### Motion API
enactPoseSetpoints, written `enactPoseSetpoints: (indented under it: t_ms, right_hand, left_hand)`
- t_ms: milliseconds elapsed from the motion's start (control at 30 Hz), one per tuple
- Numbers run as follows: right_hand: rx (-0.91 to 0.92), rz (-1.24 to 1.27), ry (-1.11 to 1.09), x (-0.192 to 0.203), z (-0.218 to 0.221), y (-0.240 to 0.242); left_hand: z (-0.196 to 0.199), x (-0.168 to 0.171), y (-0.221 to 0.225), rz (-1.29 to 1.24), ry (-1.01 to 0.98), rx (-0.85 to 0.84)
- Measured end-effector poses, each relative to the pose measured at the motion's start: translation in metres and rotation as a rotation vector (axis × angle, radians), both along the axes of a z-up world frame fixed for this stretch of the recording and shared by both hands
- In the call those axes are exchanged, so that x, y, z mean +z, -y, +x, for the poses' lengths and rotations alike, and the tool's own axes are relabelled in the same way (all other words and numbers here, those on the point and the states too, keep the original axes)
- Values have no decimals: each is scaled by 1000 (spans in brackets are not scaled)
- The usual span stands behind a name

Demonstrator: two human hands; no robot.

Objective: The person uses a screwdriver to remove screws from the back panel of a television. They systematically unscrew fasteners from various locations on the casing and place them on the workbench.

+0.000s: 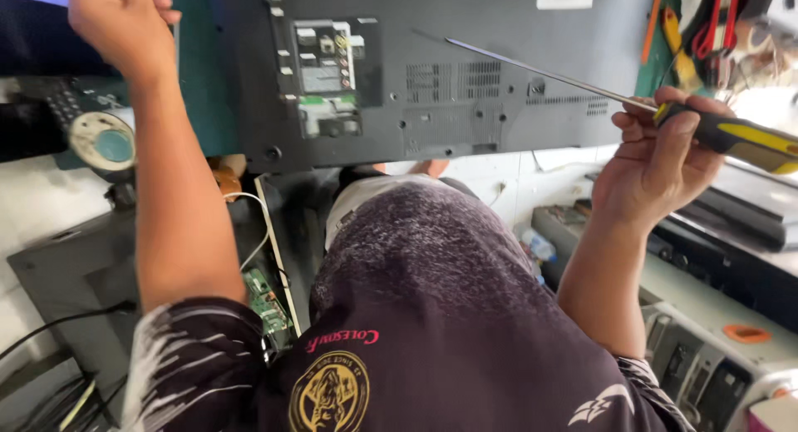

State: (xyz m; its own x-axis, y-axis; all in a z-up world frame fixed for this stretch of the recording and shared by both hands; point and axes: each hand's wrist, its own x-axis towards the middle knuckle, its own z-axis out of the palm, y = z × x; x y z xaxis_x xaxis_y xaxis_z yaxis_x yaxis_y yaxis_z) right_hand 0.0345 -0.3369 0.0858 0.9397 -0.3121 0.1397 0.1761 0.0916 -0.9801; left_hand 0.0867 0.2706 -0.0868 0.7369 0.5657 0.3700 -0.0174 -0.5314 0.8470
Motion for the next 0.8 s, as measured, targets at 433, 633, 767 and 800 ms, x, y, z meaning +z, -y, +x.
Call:
enactPoseSetpoints:
  t_ms: [433,633,767,800]
  right_hand:
    - [54,451,-240,-24,-38,28]
    - [123,440,-205,-26,-39,55]
    - [315,285,-7,-28,-37,68]
    - [401,220,97,-28,-35,69]
  left_hand:
    - [-111,53,296,-1729,-161,-454]
    - [-116,78,318,-1730,-168,-375]
    - [-130,87,331,-1602,-198,-279]
    - [-135,87,332,-1595,-191,-280]
